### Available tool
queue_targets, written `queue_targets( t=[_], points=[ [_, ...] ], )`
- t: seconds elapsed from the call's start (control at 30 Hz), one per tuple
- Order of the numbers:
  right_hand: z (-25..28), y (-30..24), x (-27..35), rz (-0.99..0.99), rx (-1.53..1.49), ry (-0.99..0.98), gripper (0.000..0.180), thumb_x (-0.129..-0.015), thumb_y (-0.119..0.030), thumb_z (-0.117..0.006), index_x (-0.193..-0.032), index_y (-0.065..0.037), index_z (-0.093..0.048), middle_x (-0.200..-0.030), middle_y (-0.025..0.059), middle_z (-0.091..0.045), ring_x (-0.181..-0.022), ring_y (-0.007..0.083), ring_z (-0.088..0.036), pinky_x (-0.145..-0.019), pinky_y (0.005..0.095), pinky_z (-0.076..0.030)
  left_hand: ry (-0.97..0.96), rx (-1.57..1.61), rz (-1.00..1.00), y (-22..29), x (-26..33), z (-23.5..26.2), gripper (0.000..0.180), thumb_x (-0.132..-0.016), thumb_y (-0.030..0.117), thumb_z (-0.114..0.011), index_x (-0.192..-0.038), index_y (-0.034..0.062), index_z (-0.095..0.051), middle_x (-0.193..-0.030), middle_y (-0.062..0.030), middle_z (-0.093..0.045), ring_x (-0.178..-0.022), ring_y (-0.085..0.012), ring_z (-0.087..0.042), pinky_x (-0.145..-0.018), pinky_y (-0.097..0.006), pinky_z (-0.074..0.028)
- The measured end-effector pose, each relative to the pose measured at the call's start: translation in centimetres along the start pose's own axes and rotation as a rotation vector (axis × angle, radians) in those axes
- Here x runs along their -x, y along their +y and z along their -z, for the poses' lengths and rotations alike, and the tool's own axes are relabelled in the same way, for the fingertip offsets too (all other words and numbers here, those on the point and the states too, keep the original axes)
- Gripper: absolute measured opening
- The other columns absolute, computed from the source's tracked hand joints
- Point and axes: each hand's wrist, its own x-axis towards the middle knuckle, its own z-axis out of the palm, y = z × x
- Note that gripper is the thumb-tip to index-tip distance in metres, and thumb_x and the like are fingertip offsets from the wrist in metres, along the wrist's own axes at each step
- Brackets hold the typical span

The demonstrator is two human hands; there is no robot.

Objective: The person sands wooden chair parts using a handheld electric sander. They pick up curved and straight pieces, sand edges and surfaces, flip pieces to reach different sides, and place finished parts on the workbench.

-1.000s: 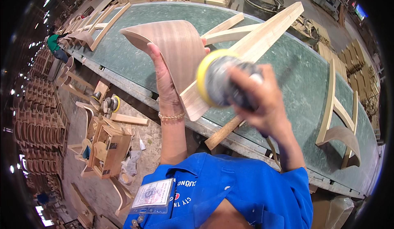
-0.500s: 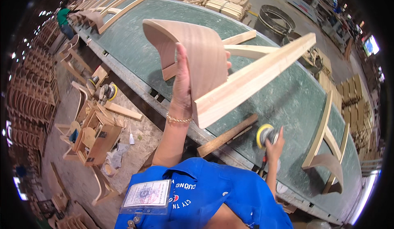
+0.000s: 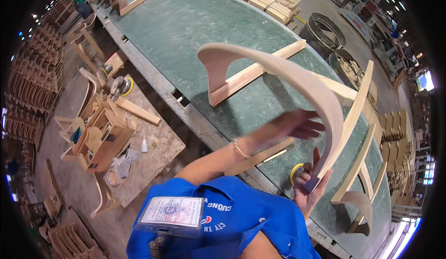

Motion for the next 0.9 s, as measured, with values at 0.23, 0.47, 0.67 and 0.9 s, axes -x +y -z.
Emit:
queue_targets(
  t=[0.23, 0.47, 0.67, 0.9],
  points=[
    [13.6, 4.0, 0.5, -0.176, -0.158, 0.504, 0.055, -0.088, -0.062, -0.049, -0.108, -0.011, -0.056, -0.063, 0.0018, -0.05, -0.043, 0.01, -0.046, -0.032, 0.0201, -0.032, 0.721, 0.663, -0.245, -4.2, 1.0, 20.0, 0.102, -0.078, 0.085, -0.015, -0.132, 0.0051, -0.047, -0.132, -0.018, -0.051, -0.122, -0.0334, -0.048, -0.103, -0.052, -0.037],
    [14.9, 9.3, 2.5, -0.267, -0.415, 0.553, 0.049, -0.087, -0.057, -0.054, -0.106, -0.012, -0.054, -0.063, 0.0032, -0.047, -0.043, 0.0105, -0.039, -0.031, 0.0185, -0.027, 0.588, -0.105, -0.287, -2.0, -0.9, 26.6, 0.053, -0.094, 0.039, -0.045, -0.106, -0.011, -0.054, -0.11, -0.0287, -0.059, -0.104, -0.0383, -0.06, -0.092, -0.05, -0.049],
    [13.8, 10.4, 5.1, -0.334, -0.669, 0.312, 0.041, -0.093, -0.041, -0.051, -0.11, -0.004, -0.052, -0.068, 0.007, -0.052, -0.047, 0.0119, -0.044, -0.033, 0.0206, -0.03, 0.8, -0.304, -0.337, 6.5, -1.2, 18.8, 0.049, -0.096, 0.037, -0.044, -0.108, -0.0108, -0.048, -0.113, -0.0313, -0.055, -0.1, -0.0428, -0.059, -0.088, -0.055, -0.049],
    [9.4, 12.6, -0.4, -0.488, -0.208, 0.304, 0.036, -0.092, -0.022, -0.054, -0.123, -0.004, -0.051, -0.089, 0.0121, -0.062, -0.077, 0.0221, -0.063, -0.053, 0.0281, -0.051, 0.638, -0.527, -0.637, 16.5, -3.2, 8.9, 0.058, -0.095, 0.042, -0.035, -0.11, -0.013, -0.049, -0.111, -0.0318, -0.055, -0.104, -0.0428, -0.057, -0.095, -0.053, -0.046]
  ],
)
